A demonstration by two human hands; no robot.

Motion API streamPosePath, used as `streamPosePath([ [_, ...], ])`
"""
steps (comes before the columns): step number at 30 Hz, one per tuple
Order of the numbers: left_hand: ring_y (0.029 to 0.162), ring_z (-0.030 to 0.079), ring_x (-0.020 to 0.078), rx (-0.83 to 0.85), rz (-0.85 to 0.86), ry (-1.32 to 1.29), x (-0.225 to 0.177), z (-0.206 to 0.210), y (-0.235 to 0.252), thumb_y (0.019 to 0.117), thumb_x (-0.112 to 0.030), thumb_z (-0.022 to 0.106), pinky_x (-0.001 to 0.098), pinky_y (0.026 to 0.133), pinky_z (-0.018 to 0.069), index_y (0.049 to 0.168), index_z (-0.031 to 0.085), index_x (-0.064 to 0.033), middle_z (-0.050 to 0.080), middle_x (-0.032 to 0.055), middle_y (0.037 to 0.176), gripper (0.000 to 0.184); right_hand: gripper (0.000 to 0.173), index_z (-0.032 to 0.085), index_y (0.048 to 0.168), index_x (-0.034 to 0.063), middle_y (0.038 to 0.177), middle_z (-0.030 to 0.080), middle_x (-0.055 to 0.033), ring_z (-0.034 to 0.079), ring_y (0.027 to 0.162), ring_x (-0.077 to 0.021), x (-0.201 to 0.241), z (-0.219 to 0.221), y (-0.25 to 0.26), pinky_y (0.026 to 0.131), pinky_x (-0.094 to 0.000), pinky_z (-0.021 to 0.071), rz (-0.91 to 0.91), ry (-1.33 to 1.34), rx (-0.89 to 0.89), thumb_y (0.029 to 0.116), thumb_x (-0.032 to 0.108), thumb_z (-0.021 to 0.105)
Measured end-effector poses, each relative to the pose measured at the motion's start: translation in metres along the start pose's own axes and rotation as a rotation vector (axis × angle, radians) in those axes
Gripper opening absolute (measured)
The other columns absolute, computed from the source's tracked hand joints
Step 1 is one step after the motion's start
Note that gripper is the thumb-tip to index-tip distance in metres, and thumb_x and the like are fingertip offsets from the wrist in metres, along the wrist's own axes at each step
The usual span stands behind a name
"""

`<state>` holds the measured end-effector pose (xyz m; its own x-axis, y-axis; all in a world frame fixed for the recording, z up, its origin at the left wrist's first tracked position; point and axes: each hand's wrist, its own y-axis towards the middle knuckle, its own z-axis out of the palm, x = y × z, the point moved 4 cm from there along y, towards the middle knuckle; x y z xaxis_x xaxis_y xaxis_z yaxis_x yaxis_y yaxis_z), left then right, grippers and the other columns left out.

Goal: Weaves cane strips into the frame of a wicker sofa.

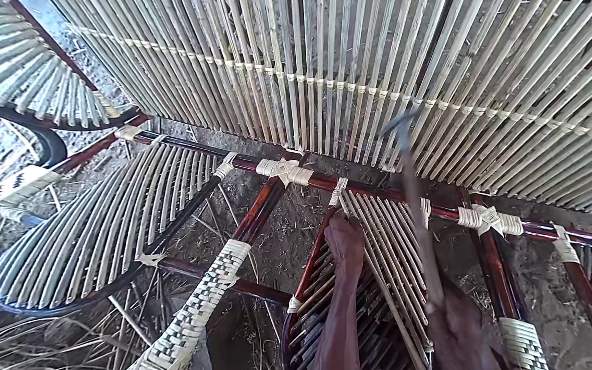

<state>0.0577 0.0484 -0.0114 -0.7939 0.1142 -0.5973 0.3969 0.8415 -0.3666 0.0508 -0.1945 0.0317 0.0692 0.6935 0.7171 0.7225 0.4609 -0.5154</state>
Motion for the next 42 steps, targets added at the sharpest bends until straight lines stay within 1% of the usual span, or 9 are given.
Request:
streamPosePath([
  [3,0.085,0.069,0.0394,0.005,0.011,-0.007,0.0,0.001,0.0,0.1015,-0.022,0.061,0.0599,0.074,0.0535,0.101,0.072,-0.0035,0.071,0.0209,0.09,0.022,0.033,0.062,0.122,0.0041,0.076,0.061,-0.0122,0.061,0.064,-0.0278,-0.005,-0.005,0.005,0.062,-0.05,0.0522,0.154,-0.077,0.274,0.1053,0.03,0.049],
  [10,0.086,0.07,0.0401,0.017,0.017,0.008,-0.003,-0.002,0.0,0.1015,-0.02,0.062,0.0593,0.076,0.0541,0.103,0.073,-0.0022,0.072,0.0214,0.091,0.021,0.026,0.054,0.112,0.0022,0.06,0.045,0.0023,0.046,0.042,-0.0127,0.009,-0.008,0.003,0.038,-0.0326,0.045,-0.114,0.251,-0.124,0.1073,0.026,0.043],
  [14,0.083,0.068,0.0398,0.004,0.019,-0.018,0.0,0.0,-0.002,0.1015,-0.022,0.061,0.059,0.07,0.0534,0.1,0.072,-0.0034,0.07,0.0206,0.087,0.021,0.037,0.059,0.129,0.0004,0.081,0.063,-0.0163,0.063,0.068,-0.0314,0.0,-0.002,0.003,0.067,-0.0531,0.0534,0.159,-0.099,0.264,0.1071,0.028,0.047],
  [21,0.082,0.069,0.0393,0.004,0.017,0.004,-0.003,0.0,0.0,0.1015,-0.021,0.061,0.0587,0.071,0.0536,0.1,0.072,-0.0028,0.071,0.0202,0.087,0.021,0.03,0.057,0.115,0.0032,0.06,0.049,0.0002,0.049,0.043,-0.0151,0.01,-0.016,0.005,0.04,-0.0362,0.0469,-0.138,0.111,-0.106,0.106,0.029,0.046],
  [25,0.084,0.069,0.0407,0.007,0.012,-0.02,-0.002,-0.001,-0.002,0.1017,-0.021,0.06,0.06,0.071,0.0531,0.102,0.072,-0.003,0.071,0.0214,0.089,0.021,0.036,0.06,0.125,-0.001,0.079,0.062,-0.0155,0.063,0.067,-0.0305,0.007,-0.003,0.002,0.065,-0.0517,0.0531,0.124,-0.116,0.252,0.1072,0.027,0.047],
  [28,0.081,0.069,0.0399,0.006,0.035,0.002,-0.002,0.0,0.001,0.1021,-0.022,0.061,0.0596,0.071,0.0536,0.1,0.072,-0.003,0.071,0.0205,0.087,0.022,0.031,0.061,0.112,0.0055,0.068,0.055,-0.0068,0.056,0.055,-0.0223,0.004,-0.014,0.007,0.054,-0.0442,0.0492,0.083,-0.056,0.349,0.1058,0.033,0.047],
  [33,0.083,0.069,0.0406,0.008,0.037,-0.002,0.0,-0.002,-0.003,0.102,-0.022,0.06,0.0595,0.071,0.0548,0.103,0.071,-0.0022,0.07,0.0216,0.089,0.022,0.031,0.057,0.115,0.0013,0.06,0.049,-0.001,0.05,0.044,-0.0166,0.008,-0.009,0.002,0.042,-0.0376,0.0483,-0.12,0.077,-0.065,0.1065,0.028,0.044],
  [36,0.086,0.069,0.04,0.017,0.008,0.012,0.0,-0.001,-0.001,0.1013,-0.021,0.061,0.0599,0.074,0.0538,0.103,0.072,-0.0022,0.071,0.021,0.091,0.022,0.037,0.059,0.127,-0.0038,0.078,0.063,-0.0174,0.063,0.063,-0.0311,0.005,-0.002,-0.002,0.062,-0.0515,0.0546,0.124,-0.095,0.226,0.1073,0.025,0.046],
  [42,0.09,0.069,0.042,0.03,0.011,0.032,-0.001,0.002,0.0,0.1032,-0.023,0.059,0.0622,0.077,0.0531,0.101,0.072,-0.002,0.071,0.0227,0.092,0.025,0.03,0.061,0.117,0.0044,0.066,0.054,-0.0051,0.053,0.05,-0.0198,-0.002,-0.032,-0.012,0.049,-0.0414,0.049,0.087,0.037,0.228,0.1048,0.028,0.048],
])
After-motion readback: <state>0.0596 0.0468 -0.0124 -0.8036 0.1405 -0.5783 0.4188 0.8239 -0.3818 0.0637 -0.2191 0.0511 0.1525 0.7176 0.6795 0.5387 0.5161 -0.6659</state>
